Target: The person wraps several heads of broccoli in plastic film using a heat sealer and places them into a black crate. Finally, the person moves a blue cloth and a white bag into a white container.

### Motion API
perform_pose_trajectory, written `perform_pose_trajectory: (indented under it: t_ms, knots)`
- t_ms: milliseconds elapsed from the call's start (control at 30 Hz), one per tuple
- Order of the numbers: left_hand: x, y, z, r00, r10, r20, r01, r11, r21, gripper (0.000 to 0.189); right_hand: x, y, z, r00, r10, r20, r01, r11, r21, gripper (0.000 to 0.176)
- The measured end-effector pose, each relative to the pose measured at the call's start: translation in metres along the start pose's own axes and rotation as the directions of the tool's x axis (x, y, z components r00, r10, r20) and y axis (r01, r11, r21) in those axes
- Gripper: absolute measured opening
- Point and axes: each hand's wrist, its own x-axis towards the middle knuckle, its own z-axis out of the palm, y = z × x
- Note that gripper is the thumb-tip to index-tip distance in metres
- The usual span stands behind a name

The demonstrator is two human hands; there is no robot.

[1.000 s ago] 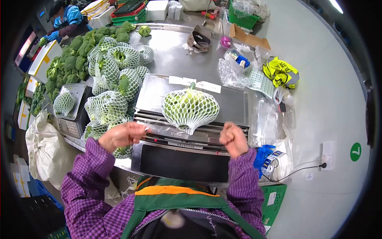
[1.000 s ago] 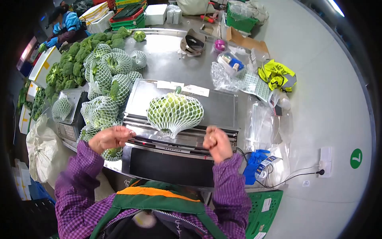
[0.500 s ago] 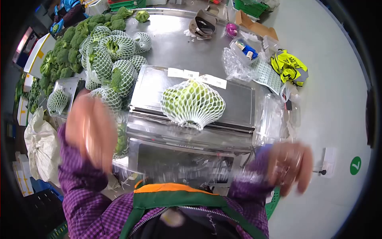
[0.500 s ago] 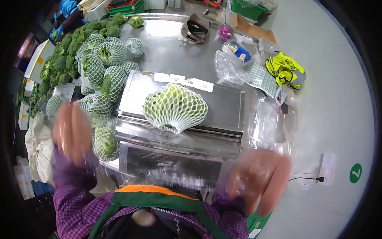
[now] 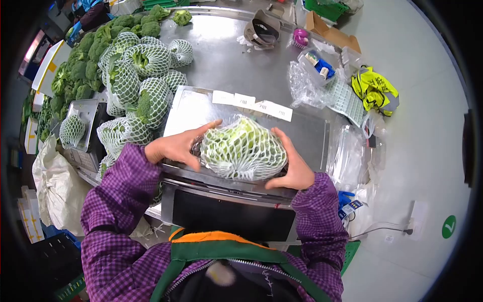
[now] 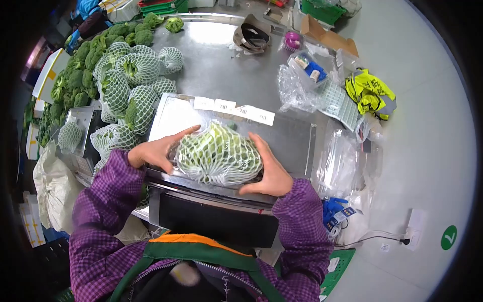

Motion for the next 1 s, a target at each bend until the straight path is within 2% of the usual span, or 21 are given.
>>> perform_pose_trajectory:
  t_ms: [33, 67, 133, 200, 233, 267, 300, 333, 400, 433, 467, 567, 600, 667, 700, 733, 800, 833, 900, 933, 1000]
  knots:
    - [-0.001, -0.002, 0.009, 0.992, -0.097, -0.082, 0.1, 0.995, 0.032, 0.133, -0.005, -0.002, 0.006, 1.0, -0.008, -0.006, 0.006, 0.946, -0.323, 0.117]
    - [0.0, -0.002, 0.014, 0.992, -0.102, -0.077, 0.105, 0.994, 0.028, 0.133, -0.007, 0.0, 0.01, 1.0, -0.002, -0.009, -0.001, 0.948, -0.318, 0.117]
    - [0.001, 0.001, 0.019, 0.991, -0.042, -0.128, 0.068, 0.977, 0.201, 0.122, -0.006, 0.002, 0.014, 1.0, -0.008, -0.02, 0.007, 0.999, -0.053, 0.115]
    - [-0.009, 0.021, 0.035, 0.993, -0.014, -0.117, 0.025, 0.995, 0.095, 0.113, -0.02, -0.02, 0.014, 0.999, 0.04, 0.017, -0.04, 0.998, -0.048, 0.107]
    - [-0.022, 0.02, 0.045, 0.989, -0.139, -0.041, 0.124, 0.959, -0.256, 0.105, -0.034, -0.02, 0.02, 0.98, 0.164, 0.108, -0.183, 0.962, 0.202, 0.097]
    - [-0.035, 0.018, 0.057, 0.97, -0.231, 0.073, 0.232, 0.793, -0.564, 0.097, -0.048, -0.019, 0.028, 0.942, 0.255, 0.219, -0.327, 0.844, 0.426, 0.087]
    - [-0.048, 0.017, 0.072, 0.952, -0.252, 0.173, 0.295, 0.606, -0.739, 0.081, -0.059, -0.03, 0.034, 0.839, 0.338, 0.428, -0.541, 0.612, 0.577, 0.073]
    - [-0.065, 0.016, 0.082, 0.893, -0.35, 0.283, 0.434, 0.497, -0.751, 0.075, -0.072, -0.043, 0.042, 0.699, 0.336, 0.631, -0.715, 0.301, 0.631, 0.067]
    - [-0.079, 0.009, 0.113, 0.758, -0.406, 0.511, 0.428, -0.281, -0.859, 0.073, -0.092, -0.051, 0.076, 0.483, 0.547, 0.684, -0.764, -0.118, 0.634, 0.073]
    - [-0.082, 0.009, 0.126, 0.754, -0.221, 0.619, 0.449, -0.515, -0.73, 0.073, -0.116, -0.019, 0.094, 0.374, 0.568, 0.733, -0.755, -0.273, 0.597, 0.068]
    - [-0.092, -0.002, 0.141, 0.699, -0.352, 0.623, 0.452, -0.457, -0.766, 0.074, -0.123, -0.023, 0.109, 0.415, 0.504, 0.757, -0.652, -0.415, 0.634, 0.064]
    - [-0.115, -0.015, 0.175, 0.713, -0.335, 0.616, 0.357, -0.582, -0.73, 0.075, -0.158, 0.016, 0.14, 0.381, 0.478, 0.792, -0.616, -0.508, 0.603, 0.064]
    - [-0.122, -0.021, 0.18, 0.707, -0.335, 0.624, 0.358, -0.591, -0.723, 0.075, -0.165, 0.023, 0.144, 0.457, 0.349, 0.818, -0.574, -0.587, 0.571, 0.07]
    - [-0.135, -0.027, 0.185, 0.748, -0.264, 0.609, 0.32, -0.66, -0.68, 0.077, -0.181, 0.016, 0.137, 0.498, 0.42, 0.759, -0.687, -0.343, 0.64, 0.081]
    - [-0.144, -0.029, 0.185, 0.691, -0.282, 0.666, 0.307, -0.719, -0.623, 0.081, -0.183, 0.002, 0.128, 0.47, 0.422, 0.775, -0.743, -0.286, 0.606, 0.091]
    - [-0.152, -0.03, 0.189, 0.711, -0.305, 0.634, 0.273, -0.711, -0.648, 0.078, -0.184, -0.02, 0.127, 0.471, 0.499, 0.727, -0.729, -0.244, 0.639, 0.073]
    - [-0.163, -0.02, 0.189, 0.746, -0.359, 0.561, 0.256, -0.623, -0.739, 0.074, -0.201, -0.035, 0.133, 0.609, 0.531, 0.589, -0.764, 0.192, 0.616, 0.042]
    - [-0.171, -0.014, 0.189, 0.743, -0.359, 0.566, 0.261, -0.622, -0.738, 0.074, -0.203, -0.042, 0.136, 0.612, 0.533, 0.585, -0.76, 0.191, 0.621, 0.042]
    - [-0.188, 0.003, 0.192, 0.642, -0.704, 0.303, 0.452, 0.029, -0.892, 0.062, -0.201, -0.053, 0.145, 0.648, 0.692, 0.317, -0.761, 0.603, 0.238, 0.02]
    - [-0.193, 0.02, 0.194, 0.646, -0.731, 0.219, 0.597, 0.306, -0.741, 0.05, -0.204, -0.053, 0.151, 0.651, 0.69, 0.315, -0.758, 0.606, 0.24, 0.02]
    - [-0.202, 0.023, 0.203, 0.668, -0.738, 0.1, 0.585, 0.437, -0.684, 0.036, -0.212, -0.046, 0.159, 0.813, 0.551, -0.189, -0.43, 0.787, 0.443, 0.022]
